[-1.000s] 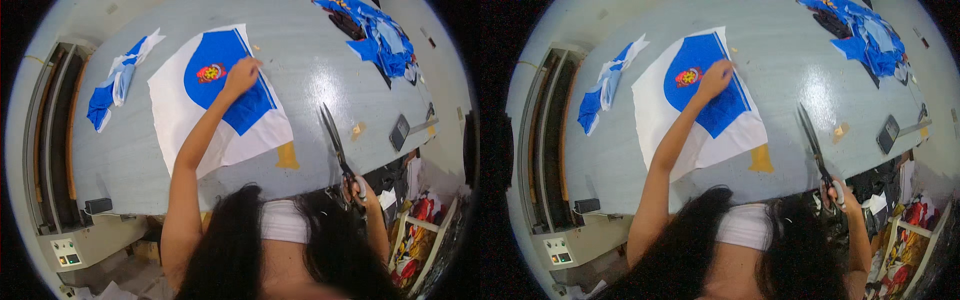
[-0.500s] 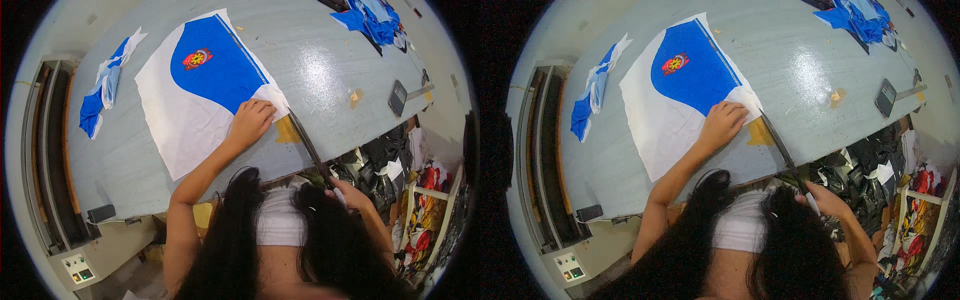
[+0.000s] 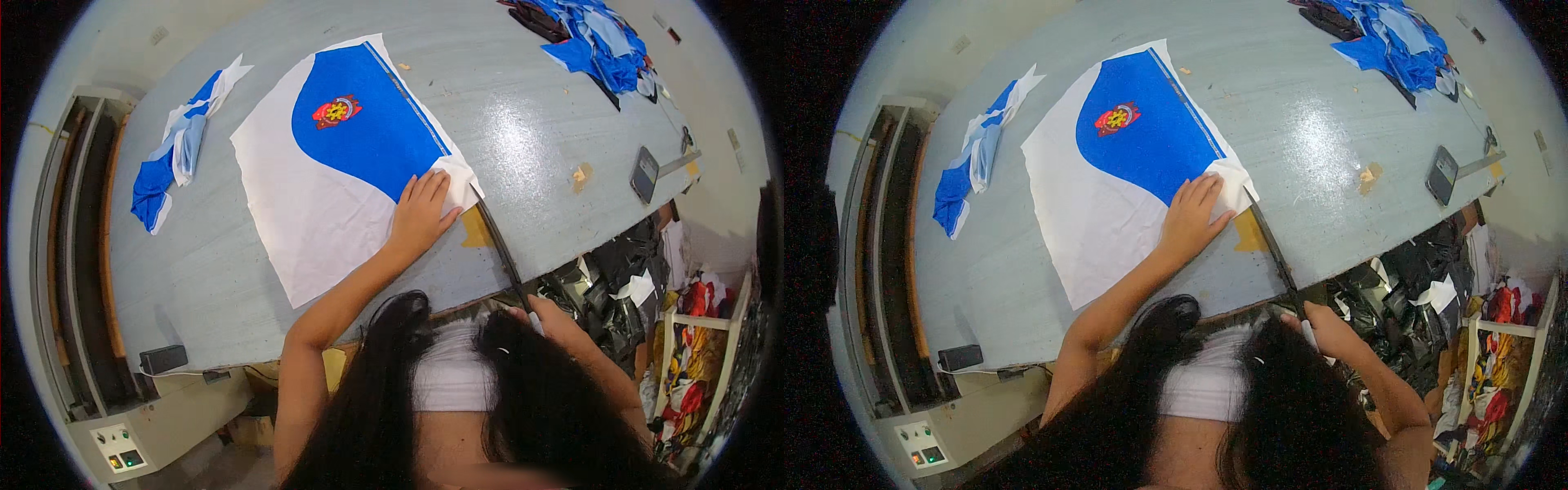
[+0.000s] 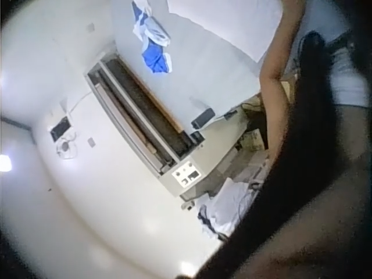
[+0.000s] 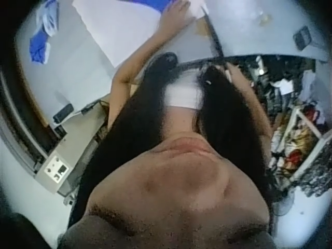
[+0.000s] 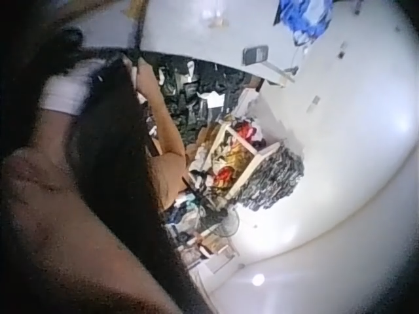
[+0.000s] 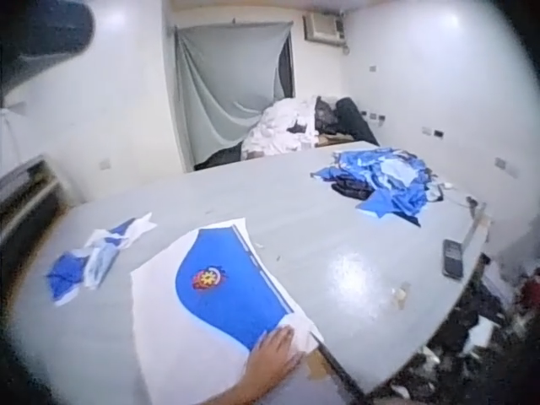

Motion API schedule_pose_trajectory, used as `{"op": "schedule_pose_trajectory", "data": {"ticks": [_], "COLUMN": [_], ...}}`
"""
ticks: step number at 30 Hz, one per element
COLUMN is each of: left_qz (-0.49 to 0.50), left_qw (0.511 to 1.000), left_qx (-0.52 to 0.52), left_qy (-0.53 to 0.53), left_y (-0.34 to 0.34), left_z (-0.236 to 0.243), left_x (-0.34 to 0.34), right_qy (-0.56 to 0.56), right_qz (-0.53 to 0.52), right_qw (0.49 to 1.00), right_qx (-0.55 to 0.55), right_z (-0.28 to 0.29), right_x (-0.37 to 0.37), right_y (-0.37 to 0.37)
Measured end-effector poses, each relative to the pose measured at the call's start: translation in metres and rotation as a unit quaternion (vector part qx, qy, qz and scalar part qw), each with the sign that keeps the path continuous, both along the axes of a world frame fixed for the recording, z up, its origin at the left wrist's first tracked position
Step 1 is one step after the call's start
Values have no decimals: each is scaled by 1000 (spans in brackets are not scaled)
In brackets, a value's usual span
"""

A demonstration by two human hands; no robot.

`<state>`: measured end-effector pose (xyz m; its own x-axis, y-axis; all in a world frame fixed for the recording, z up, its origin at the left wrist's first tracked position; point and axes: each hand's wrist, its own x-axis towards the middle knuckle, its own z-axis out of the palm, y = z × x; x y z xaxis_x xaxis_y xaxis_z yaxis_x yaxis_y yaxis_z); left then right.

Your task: Manually cutting out a specific pattern from a piece of blue and white fabric using large tailor shears on a workspace table.

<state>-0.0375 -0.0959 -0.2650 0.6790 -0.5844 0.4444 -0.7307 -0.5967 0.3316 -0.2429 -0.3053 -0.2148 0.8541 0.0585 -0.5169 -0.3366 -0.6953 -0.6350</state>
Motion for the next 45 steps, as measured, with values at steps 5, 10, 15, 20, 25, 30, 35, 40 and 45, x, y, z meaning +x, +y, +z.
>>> {"op": "schedule_pose_trajectory", "data": {"ticks": [5, 10, 15, 20, 25, 30, 35, 40, 45], "left_qz": [21, 44, 49, 54, 63, 60, 61, 62, 62], "left_qw": [1000, 999, 999, 998, 998, 998, 998, 998, 998], "left_qx": [14, 26, 22, 31, 21, 24, 24, 24, 24], "left_qy": [-9, 2, 3, 4, 7, 13, 12, 13, 6], "left_y": [1, 0, 1, 1, 1, 1, 1, 2, 2], "left_z": [-5, -3, -3, -5, -6, -5, -5, -6, -3], "left_x": [1, 1, 0, 0, 1, -1, -3, -3, -2], "right_qy": [90, 131, 75, 37, 83, 154, 73, 93, 163], "right_qz": [26, 28, 39, 37, 63, 34, 57, 80, 29], "right_qw": [996, 991, 996, 997, 992, 987, 994, 989, 985], "right_qx": [-10, 1, -40, -62, -64, -8, -63, -83, 55], "right_z": [23, 43, 39, 33, 30, 36, 26, 29, 53], "right_x": [13, 45, 50, 45, 59, 86, 80, 89, 103], "right_y": [-1, 6, 18, 18, 6, 12, 17, 12, 24]}}
